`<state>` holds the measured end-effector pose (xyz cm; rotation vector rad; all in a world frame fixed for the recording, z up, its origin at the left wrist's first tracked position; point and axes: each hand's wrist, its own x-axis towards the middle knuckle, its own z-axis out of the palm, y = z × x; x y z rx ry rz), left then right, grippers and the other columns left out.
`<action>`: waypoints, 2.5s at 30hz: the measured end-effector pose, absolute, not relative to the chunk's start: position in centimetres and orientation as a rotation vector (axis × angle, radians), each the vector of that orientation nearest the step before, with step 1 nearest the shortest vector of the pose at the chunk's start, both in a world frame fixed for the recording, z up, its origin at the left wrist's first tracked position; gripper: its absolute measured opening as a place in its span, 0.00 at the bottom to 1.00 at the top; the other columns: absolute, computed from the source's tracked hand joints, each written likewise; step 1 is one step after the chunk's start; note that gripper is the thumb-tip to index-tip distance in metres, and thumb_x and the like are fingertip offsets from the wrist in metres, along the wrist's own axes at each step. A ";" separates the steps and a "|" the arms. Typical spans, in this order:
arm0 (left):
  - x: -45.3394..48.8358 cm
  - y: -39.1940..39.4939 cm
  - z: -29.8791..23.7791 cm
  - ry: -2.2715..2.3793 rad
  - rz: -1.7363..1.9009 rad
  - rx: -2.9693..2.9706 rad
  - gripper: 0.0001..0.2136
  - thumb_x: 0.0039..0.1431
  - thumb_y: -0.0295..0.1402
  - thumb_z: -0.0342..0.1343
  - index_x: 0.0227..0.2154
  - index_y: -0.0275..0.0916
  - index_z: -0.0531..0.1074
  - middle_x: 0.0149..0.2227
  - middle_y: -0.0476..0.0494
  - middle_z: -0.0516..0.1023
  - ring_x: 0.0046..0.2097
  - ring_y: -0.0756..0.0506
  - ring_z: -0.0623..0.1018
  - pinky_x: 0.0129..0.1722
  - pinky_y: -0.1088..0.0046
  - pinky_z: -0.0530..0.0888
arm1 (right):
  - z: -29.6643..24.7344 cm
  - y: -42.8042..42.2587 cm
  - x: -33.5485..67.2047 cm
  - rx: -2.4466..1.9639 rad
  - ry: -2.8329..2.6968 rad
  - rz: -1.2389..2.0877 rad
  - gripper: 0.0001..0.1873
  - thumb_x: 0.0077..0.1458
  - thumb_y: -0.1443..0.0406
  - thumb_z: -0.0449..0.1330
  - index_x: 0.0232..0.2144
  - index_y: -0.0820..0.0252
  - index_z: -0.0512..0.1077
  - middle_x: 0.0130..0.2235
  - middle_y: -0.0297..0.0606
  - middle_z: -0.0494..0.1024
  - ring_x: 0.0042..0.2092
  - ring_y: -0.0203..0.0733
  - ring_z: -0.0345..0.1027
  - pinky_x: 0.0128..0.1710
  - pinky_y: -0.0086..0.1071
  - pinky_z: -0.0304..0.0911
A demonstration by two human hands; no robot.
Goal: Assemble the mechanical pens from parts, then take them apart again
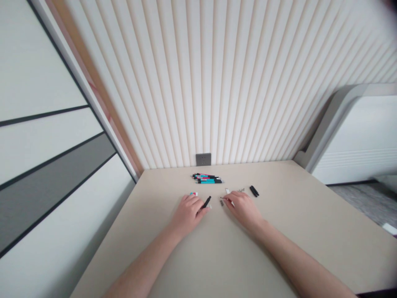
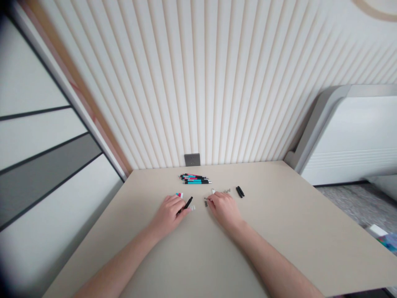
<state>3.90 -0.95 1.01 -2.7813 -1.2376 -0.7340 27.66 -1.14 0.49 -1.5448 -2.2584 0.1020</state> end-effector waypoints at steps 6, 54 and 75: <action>4.0 -0.9 1.0 -1.278 -0.754 -2.735 0.16 0.66 0.42 0.51 0.24 0.39 0.67 0.28 0.47 0.74 0.36 0.44 0.73 0.38 0.66 0.64 | 0.8 -0.9 27.9 -1.720 -2.319 0.077 0.13 0.65 0.63 0.52 0.37 0.56 0.78 0.38 0.39 0.80 0.42 0.43 0.72 0.43 0.33 0.58; 3.9 -1.1 1.2 -1.145 -0.625 -2.800 0.11 0.64 0.39 0.54 0.29 0.39 0.71 0.31 0.45 0.75 0.39 0.43 0.72 0.40 0.64 0.66 | 1.4 -2.5 26.7 -1.091 -2.454 0.187 0.14 0.66 0.62 0.50 0.43 0.55 0.75 0.36 0.39 0.77 0.41 0.40 0.70 0.44 0.34 0.56; 3.6 -0.9 0.9 -1.214 -0.578 -2.844 0.10 0.62 0.38 0.58 0.44 0.44 0.74 0.40 0.46 0.77 0.46 0.42 0.73 0.45 0.63 0.66 | 2.5 2.2 39.0 -2.456 -1.649 0.112 0.17 0.59 0.58 0.51 0.34 0.58 0.78 0.36 0.48 0.80 0.41 0.52 0.74 0.37 0.38 0.62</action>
